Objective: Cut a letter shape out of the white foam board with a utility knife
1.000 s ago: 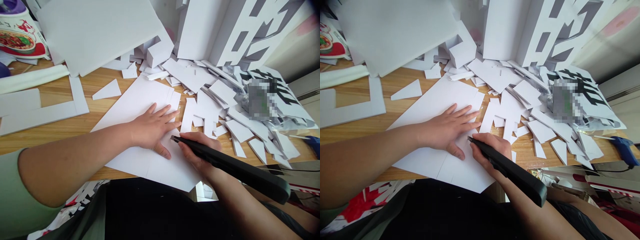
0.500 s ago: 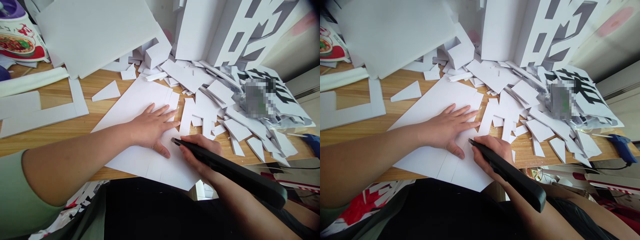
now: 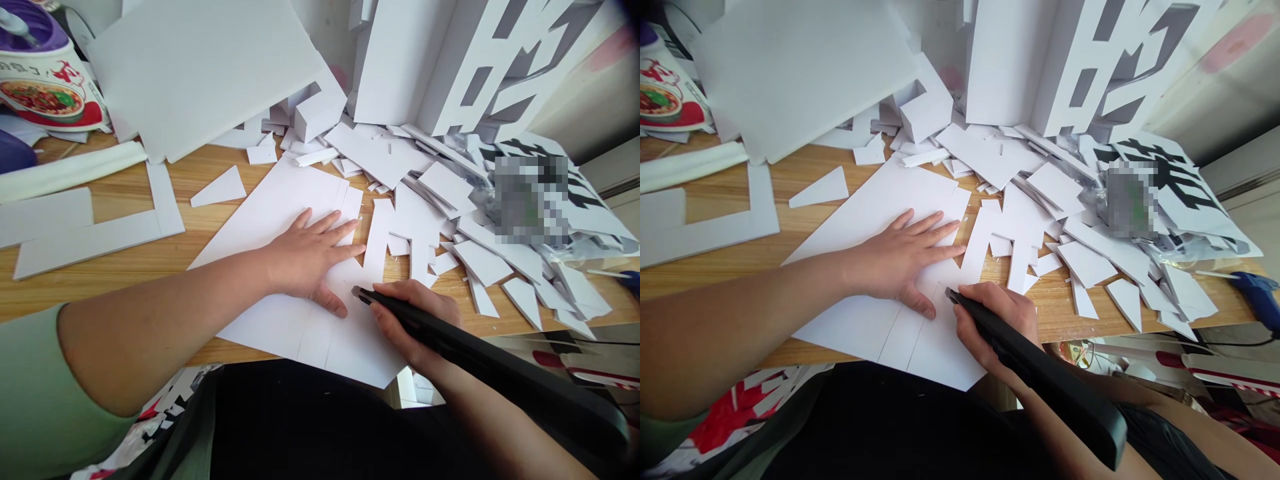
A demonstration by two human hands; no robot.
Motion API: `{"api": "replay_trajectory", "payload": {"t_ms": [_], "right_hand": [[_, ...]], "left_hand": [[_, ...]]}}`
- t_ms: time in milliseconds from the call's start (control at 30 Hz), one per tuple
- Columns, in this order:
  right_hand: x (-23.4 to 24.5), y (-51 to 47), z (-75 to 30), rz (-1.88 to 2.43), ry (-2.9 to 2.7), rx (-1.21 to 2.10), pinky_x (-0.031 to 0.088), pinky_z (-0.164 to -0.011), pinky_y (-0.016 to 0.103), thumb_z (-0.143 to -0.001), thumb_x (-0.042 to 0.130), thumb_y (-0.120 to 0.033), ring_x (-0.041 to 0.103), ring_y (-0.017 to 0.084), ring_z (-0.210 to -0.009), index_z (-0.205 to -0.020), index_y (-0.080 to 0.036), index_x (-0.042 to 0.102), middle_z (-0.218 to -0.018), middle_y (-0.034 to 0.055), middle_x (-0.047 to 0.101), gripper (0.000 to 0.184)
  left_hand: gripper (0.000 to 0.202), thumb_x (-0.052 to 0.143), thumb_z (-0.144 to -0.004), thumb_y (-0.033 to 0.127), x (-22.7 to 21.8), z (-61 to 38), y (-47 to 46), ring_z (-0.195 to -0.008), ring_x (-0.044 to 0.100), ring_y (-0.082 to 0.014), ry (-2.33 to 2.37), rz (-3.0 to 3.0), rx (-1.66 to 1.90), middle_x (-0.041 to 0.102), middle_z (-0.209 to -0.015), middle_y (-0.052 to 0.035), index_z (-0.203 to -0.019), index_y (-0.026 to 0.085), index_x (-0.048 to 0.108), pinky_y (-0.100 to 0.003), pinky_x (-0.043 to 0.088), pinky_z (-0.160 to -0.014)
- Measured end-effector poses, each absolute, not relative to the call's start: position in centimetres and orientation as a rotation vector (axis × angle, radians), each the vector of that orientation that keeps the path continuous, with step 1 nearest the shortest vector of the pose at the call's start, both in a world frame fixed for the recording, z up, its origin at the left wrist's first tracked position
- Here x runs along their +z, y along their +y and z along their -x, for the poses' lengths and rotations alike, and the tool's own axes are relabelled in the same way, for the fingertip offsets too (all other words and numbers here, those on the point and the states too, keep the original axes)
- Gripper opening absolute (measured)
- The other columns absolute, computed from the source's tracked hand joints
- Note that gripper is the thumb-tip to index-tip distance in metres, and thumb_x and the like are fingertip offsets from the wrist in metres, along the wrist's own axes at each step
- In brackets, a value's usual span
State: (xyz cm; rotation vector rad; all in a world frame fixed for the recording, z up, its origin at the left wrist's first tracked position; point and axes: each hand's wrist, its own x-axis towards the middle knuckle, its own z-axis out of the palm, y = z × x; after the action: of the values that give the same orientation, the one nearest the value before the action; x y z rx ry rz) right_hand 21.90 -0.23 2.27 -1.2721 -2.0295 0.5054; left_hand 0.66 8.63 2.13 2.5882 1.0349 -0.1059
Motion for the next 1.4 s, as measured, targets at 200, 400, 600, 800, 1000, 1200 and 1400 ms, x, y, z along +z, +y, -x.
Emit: {"api": "replay_trajectory", "payload": {"t_ms": [200,400,600,800,1000,1200,1400], "right_hand": [[2.2,-0.3,-22.6,1.197,-2.086,0.493,0.049,-0.049,0.021,-0.084,0.063,-0.019,0.063,0.011,-0.054,-0.097,-0.025,0.061,-0.072,-0.0025,0.069,0.015],[2.4,-0.4,-22.8,1.180,-2.112,0.497,0.051,-0.052,0.021,-0.084,0.063,-0.017,0.067,0.013,-0.060,-0.097,-0.024,0.061,-0.074,-0.0004,0.071,0.015],[2.5,-0.5,-23.2,1.171,-2.101,0.529,0.052,-0.053,0.023,-0.082,0.065,-0.018,0.066,0.013,-0.058,-0.098,-0.025,0.063,-0.074,-0.0003,0.071,0.017],[2.6,-1.0,-23.3,1.211,-2.034,0.565,0.052,-0.053,0.025,-0.081,0.065,-0.018,0.067,0.014,-0.059,-0.094,-0.025,0.065,-0.074,0.0006,0.073,0.015],[2.8,-1.8,-23.2,1.258,-2.028,0.541,0.050,-0.053,0.024,-0.080,0.065,-0.018,0.065,0.013,-0.056,-0.091,-0.022,0.065,-0.071,0.0000,0.071,0.012],[2.7,-2.9,-23.2,1.326,-1.996,0.527,0.049,-0.050,0.024,-0.081,0.065,-0.020,0.061,0.011,-0.050,-0.091,-0.023,0.064,-0.064,-0.0033,0.066,0.011],[2.5,-3.7,-23.3,1.334,-2.033,0.454,0.049,-0.050,0.024,-0.083,0.065,-0.020,0.061,0.011,-0.050,-0.094,-0.023,0.063,-0.069,-0.0024,0.068,0.012]], "left_hand": [[0.113,0.054,-0.060,0.089,2.3,-0.7,8.7,-0.149,-0.011,-0.0340,1.040,-2.587,-0.120,-0.002,-0.163,-0.0088,-0.153,0.031,0.025,-0.065,-0.007,-0.112],[0.114,0.052,-0.060,0.090,2.0,-0.7,8.8,-0.149,-0.011,-0.0346,1.030,-2.598,-0.121,-0.002,-0.163,-0.0098,-0.153,0.029,0.025,-0.065,-0.008,-0.112],[0.114,0.051,-0.060,0.090,2.0,-0.7,8.8,-0.149,-0.010,-0.0354,1.023,-2.601,-0.115,-0.001,-0.164,-0.0099,-0.153,0.030,0.025,-0.065,-0.007,-0.112],[0.114,0.054,-0.060,0.089,2.2,-0.9,8.8,-0.149,-0.011,-0.0357,1.055,-2.592,-0.165,-0.002,-0.164,-0.0091,-0.153,0.031,0.023,-0.064,-0.007,-0.112],[0.113,0.051,-0.059,0.091,2.1,-1.1,8.8,-0.148,-0.014,-0.0362,1.096,-2.581,-0.169,-0.005,-0.164,-0.0097,-0.153,0.034,0.023,-0.063,-0.008,-0.112],[0.114,0.051,-0.059,0.091,2.0,-0.9,8.8,-0.147,-0.015,-0.0374,1.094,-2.577,-0.153,-0.006,-0.164,-0.0096,-0.153,0.033,0.023,-0.063,-0.009,-0.112],[0.114,0.056,-0.058,0.089,2.0,-1.0,8.8,-0.147,-0.014,-0.0393,1.109,-2.553,-0.141,-0.008,-0.164,-0.0058,-0.153,0.034,0.024,-0.062,-0.010,-0.112]]}}
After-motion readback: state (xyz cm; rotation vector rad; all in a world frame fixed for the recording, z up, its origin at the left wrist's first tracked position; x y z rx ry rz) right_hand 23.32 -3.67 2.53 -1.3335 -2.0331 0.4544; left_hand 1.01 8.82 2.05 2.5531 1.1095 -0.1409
